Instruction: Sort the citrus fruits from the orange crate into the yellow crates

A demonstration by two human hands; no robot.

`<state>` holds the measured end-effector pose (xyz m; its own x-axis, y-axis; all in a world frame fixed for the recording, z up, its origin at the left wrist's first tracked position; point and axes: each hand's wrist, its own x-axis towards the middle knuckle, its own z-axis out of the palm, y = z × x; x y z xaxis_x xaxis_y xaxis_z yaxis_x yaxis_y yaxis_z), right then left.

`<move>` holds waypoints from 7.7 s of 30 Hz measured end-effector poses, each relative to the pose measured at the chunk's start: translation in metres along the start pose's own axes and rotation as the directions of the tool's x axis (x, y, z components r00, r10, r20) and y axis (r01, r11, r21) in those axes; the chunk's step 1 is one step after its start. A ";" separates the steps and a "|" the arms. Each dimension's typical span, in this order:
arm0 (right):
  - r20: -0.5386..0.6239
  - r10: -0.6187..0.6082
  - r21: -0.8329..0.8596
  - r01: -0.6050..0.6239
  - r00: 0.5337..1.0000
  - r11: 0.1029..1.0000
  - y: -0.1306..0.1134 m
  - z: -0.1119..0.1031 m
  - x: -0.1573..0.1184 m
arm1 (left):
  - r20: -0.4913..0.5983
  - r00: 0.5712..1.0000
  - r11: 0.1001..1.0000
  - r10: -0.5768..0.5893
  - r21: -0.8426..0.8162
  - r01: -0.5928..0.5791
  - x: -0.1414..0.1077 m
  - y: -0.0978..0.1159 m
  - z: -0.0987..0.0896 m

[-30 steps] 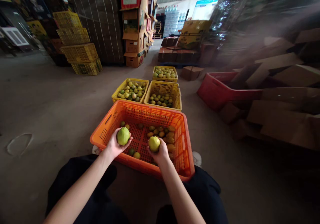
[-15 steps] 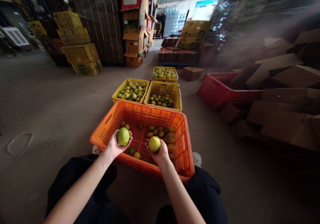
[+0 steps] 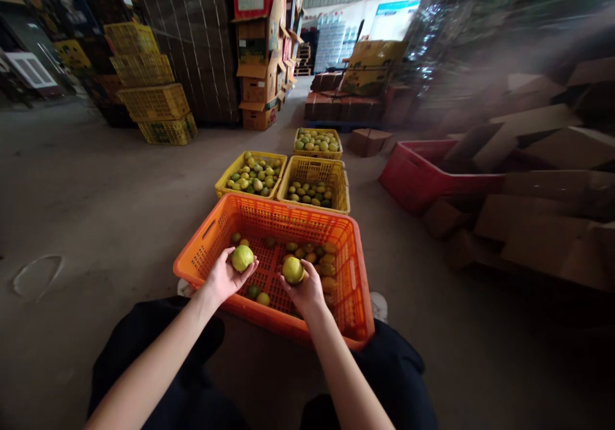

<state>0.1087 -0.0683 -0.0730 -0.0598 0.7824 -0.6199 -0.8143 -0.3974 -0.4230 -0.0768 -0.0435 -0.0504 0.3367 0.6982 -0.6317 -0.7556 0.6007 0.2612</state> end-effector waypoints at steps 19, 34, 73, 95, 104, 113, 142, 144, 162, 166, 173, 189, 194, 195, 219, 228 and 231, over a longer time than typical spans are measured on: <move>0.088 0.030 -0.102 -0.021 0.996 0.995 0.000 0.006 -0.005 | 0.101 0.994 0.994 0.045 0.093 -0.054 -0.007 -0.004 0.005; 0.163 0.020 -0.085 -0.006 0.986 0.996 0.000 0.000 -0.003 | 0.156 0.988 0.995 0.016 0.092 -0.031 -0.011 -0.005 0.005; 0.200 0.019 -0.135 0.008 0.980 0.991 0.004 0.002 0.000 | 0.424 0.876 0.546 0.232 0.689 -0.478 -0.009 -0.017 0.005; 0.133 0.031 -0.125 -0.014 0.991 0.992 0.009 0.001 0.004 | 0.301 0.944 0.737 0.137 0.605 -0.300 -0.006 -0.022 0.003; 0.067 0.019 -0.083 -0.013 0.998 0.996 0.007 0.007 -0.004 | 0.093 0.996 0.990 -0.005 0.144 -0.009 -0.004 -0.014 0.002; 0.044 0.017 -0.112 -0.012 0.999 0.994 0.004 0.009 -0.007 | 0.014 0.995 0.995 -0.094 -0.026 0.095 -0.005 -0.011 0.010; 0.016 0.002 -0.110 0.000 1.000 0.994 0.006 0.009 -0.004 | -0.042 0.990 0.990 -0.136 0.036 0.137 0.001 -0.018 0.011; 0.017 0.003 -0.110 -0.001 1.000 0.994 0.007 0.007 -0.003 | -0.042 0.990 0.990 -0.137 0.040 0.138 0.002 -0.017 0.010; 0.092 -0.059 -0.059 0.064 0.994 0.996 0.007 0.011 -0.005 | 0.162 0.987 0.999 -0.007 0.042 0.000 -0.003 -0.016 0.008; 0.135 -0.026 -0.059 0.034 0.991 0.998 0.008 0.007 -0.001 | 0.054 0.997 0.998 -0.051 -0.018 0.052 -0.001 -0.020 0.014; 0.172 -0.027 -0.107 0.046 0.985 0.993 0.007 0.006 -0.002 | -0.007 0.998 0.997 -0.055 -0.055 0.055 0.003 -0.023 0.015; 0.144 -0.008 -0.077 0.019 0.990 0.997 0.006 0.005 -0.001 | -0.011 0.999 0.999 -0.053 0.001 0.053 0.005 -0.022 0.010; 0.117 0.005 -0.101 0.007 0.993 0.995 0.004 0.007 -0.003 | 0.020 0.996 0.996 -0.081 0.028 0.081 0.006 -0.021 0.008; 0.115 0.007 -0.107 0.005 0.993 0.994 0.004 0.008 -0.003 | 0.017 0.997 0.997 -0.077 0.031 0.077 0.006 -0.021 0.008; 0.063 0.047 -0.154 -0.037 0.997 0.987 0.015 0.008 0.002 | -0.003 0.999 0.993 -0.035 0.117 0.035 0.009 -0.033 0.008; -0.003 0.038 -0.184 -0.038 0.999 0.982 0.019 0.012 0.001 | 0.014 0.995 0.980 -0.096 0.177 0.092 0.007 -0.036 0.007; 0.001 0.043 -0.224 -0.041 0.999 0.974 0.018 0.013 0.000 | 0.030 0.995 0.978 -0.095 0.188 0.088 0.007 -0.035 0.006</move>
<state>0.0865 -0.0694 -0.0721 -0.0952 0.7653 -0.6366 -0.6608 -0.5268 -0.5346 -0.0448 -0.0570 -0.0596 0.4236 0.6493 -0.6316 -0.6038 0.7222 0.3375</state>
